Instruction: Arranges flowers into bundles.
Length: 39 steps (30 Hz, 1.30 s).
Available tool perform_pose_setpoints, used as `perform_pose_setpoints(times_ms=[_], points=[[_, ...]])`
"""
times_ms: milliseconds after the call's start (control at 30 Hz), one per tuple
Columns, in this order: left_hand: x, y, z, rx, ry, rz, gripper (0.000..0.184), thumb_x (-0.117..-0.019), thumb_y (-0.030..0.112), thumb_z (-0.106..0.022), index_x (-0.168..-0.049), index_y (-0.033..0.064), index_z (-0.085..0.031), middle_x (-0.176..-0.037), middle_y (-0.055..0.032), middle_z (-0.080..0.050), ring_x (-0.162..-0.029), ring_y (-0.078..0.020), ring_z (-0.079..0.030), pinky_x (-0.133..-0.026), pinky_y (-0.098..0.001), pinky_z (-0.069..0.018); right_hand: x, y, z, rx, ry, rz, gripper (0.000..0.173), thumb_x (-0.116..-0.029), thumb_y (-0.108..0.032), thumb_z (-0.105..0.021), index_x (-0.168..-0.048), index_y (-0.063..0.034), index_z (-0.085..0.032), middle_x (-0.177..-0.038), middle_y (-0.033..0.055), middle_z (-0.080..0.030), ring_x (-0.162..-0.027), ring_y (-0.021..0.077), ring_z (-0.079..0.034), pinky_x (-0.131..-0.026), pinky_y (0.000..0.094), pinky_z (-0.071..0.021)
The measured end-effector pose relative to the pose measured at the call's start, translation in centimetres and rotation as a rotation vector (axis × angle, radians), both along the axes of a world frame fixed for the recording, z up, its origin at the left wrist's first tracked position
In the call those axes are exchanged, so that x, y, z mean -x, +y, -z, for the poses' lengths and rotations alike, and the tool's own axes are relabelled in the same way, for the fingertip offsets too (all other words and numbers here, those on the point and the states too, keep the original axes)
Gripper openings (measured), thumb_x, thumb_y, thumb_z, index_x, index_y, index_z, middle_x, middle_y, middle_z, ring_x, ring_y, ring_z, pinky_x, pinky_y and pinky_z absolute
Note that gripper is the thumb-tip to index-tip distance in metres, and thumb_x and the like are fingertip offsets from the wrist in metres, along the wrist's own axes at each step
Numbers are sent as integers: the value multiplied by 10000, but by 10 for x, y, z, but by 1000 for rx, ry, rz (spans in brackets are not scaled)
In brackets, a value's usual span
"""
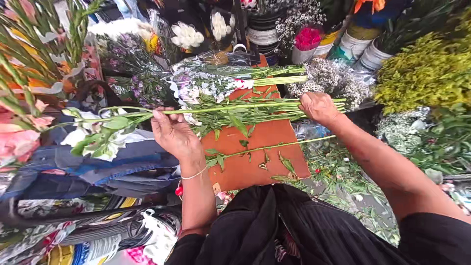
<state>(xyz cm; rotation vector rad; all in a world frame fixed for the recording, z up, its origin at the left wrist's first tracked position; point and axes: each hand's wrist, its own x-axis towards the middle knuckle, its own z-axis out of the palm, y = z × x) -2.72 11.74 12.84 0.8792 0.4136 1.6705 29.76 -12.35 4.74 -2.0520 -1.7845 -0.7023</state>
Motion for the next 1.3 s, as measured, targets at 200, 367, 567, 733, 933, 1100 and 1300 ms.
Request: perform_pose_setpoints(times_ms=[200, 367, 567, 733, 933, 1100, 1300], points=[[69, 40, -4, 113, -155, -204, 295, -1138, 184, -255, -1029, 80, -509, -722, 22, -532, -583, -53, -530, -609, -188, -504, -86, -199, 30, 431, 424, 811, 539, -1118, -359, -372, -1217, 156, -500, -1115, 452, -585, -1019, 661, -599, -774, 789, -449], [29, 6, 7, 110, -99, 6, 279, -1128, 191, -300, -1023, 129, -552, -792, 40, -600, -673, -56, -608, -698, -215, -559, -70, -204, 5, 246, 550, 667, 801, -898, -468, -760, -1526, -80, -450, -1589, 392, -240, -1420, 658, -250, -1030, 870, -217], [-20, -35, -9, 124, -125, 217, 246, -1115, 199, -373, -1027, 149, -597, -859, 38, -622, -750, -53, -623, -743, -213, -558, 117, -38, -73, 118, 383, -62, 547, -1099, -453, -354, -1444, -83, -561, -1391, 197, -610, -1230, 377, -622, -1007, 564, -486], [-33, -53, 28, 27, 145, 528, 429, -1102, 437, -303, -1303, 148, -549, -1222, -3, -650, -1157, -159, -624, -1019, -409, -513, 167, 5, -44, -64, 540, -137, 275, -1093, -186, -449, -1139, 20, -625, -809, 131, -667, -695, 219, -663, -652, 337, -553], [-45, -112, 56, -276, 737, 484, 382, -1109, 218, -364, -1044, -49, -628, -837, -36, -644, -784, -63, -639, -771, -271, -562, 181, 25, -48, -83, 627, -135, 247, -1081, -221, -494, -1122, 13, -560, -887, 134, -681, -686, 168, -661, -647, 307, -554], [-19, -106, 50, -656, 1323, 57, 529, -1087, 321, -412, -829, -43, -697, -670, -155, -661, -660, -304, -697, -620, -453, -537, 174, 25, -48, -20, 573, -226, 266, -1078, -180, -487, -1165, 11, -651, -940, 154, -693, -728, 171, -648, -690, 271, -534], [2, -153, 80, -1333, 1252, 646, 308, -1017, 268, -575, -842, 55, -712, -675, -83, -653, -634, -262, -670, -548, -427, -499, 170, 54, -30, 78, 656, -367, 317, -1091, -173, -454, -1224, -29, -702, -887, 92, -703, -703, 100, -622, -688, 236, -521]])
